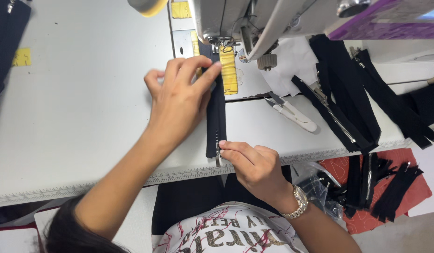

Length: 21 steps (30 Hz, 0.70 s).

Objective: The person aligns black zipper tape with a zipper and sews them together using a sewing machine. They repeatedly position the zipper under the presser foot, guide it through the machine, and then remove the finished piece to repeat the process with another zipper.

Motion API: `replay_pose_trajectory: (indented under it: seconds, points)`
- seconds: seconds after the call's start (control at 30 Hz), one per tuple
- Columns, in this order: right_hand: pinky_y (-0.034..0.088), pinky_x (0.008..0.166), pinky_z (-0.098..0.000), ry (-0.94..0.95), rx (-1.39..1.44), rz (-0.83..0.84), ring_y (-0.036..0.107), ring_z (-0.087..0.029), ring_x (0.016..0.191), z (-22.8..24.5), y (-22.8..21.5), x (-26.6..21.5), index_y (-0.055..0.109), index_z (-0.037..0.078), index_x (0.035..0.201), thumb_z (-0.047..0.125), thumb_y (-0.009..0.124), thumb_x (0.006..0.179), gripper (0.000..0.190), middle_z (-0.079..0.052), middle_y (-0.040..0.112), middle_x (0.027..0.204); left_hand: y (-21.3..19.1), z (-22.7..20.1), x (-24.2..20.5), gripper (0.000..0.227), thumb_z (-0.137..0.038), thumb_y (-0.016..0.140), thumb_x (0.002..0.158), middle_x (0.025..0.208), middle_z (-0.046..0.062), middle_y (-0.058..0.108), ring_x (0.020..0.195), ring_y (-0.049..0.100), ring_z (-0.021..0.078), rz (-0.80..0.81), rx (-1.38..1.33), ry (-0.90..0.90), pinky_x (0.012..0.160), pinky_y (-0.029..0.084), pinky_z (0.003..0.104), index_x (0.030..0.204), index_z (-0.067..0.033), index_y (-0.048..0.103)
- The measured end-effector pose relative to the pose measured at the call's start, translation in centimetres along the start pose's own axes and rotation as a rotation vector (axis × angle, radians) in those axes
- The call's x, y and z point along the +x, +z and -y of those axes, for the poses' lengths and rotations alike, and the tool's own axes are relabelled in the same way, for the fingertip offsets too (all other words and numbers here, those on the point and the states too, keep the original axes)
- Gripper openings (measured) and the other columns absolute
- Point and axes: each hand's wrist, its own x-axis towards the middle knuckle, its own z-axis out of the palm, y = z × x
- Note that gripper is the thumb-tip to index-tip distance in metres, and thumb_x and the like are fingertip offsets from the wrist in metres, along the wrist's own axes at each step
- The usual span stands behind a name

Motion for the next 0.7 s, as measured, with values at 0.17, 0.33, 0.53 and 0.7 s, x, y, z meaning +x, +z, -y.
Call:
replay_pose_trajectory:
  seconds: [0.17,0.33,0.53,0.7]
  points:
    - [0.043,0.049,-0.0285,0.018,0.018,0.008,0.063,-0.018,0.061,-0.1,0.3,-0.3,0.072,0.005,0.1,-0.014,0.059,0.089,0.025,-0.009,0.075,0.113,0.0,-1.6,-1.5,0.033,-0.029,0.068,0.095,0.134,0.005,0.052,0.122,0.046,0.0287,-0.046,-0.123,-0.304,0.084,0.032,0.049,0.126,-0.0181,0.062]
    - [0.046,0.05,-0.0285,-0.003,0.035,-0.012,0.075,-0.02,0.082,-0.1,0.8,-0.2,0.07,0.003,0.1,-0.012,0.059,0.092,0.021,-0.01,0.075,0.11,1.1,-2.0,-0.9,0.024,-0.038,0.07,0.096,0.141,0.008,0.042,0.129,0.038,0.0331,-0.076,-0.133,-0.453,0.091,0.032,0.054,0.104,-0.0175,0.061]
    - [0.049,0.051,-0.0292,0.011,0.053,-0.033,0.073,-0.021,0.077,0.2,0.8,0.1,0.07,0.005,0.099,-0.014,0.06,0.09,0.023,-0.009,0.075,0.108,2.3,-1.5,0.6,0.018,-0.026,0.069,0.091,0.136,0.008,0.042,0.131,0.033,0.0334,-0.084,-0.147,-0.558,0.089,0.032,0.056,0.075,-0.018,0.065]
    - [0.044,0.05,-0.0282,0.0,0.067,-0.054,0.068,-0.018,0.07,0.9,0.0,1.1,0.069,0.005,0.1,-0.016,0.057,0.09,0.026,-0.007,0.075,0.11,1.7,-1.6,1.0,0.014,-0.025,0.064,0.087,0.131,0.005,0.044,0.128,0.034,0.0311,-0.12,-0.116,-0.533,0.089,0.031,0.057,0.076,-0.0167,0.066]
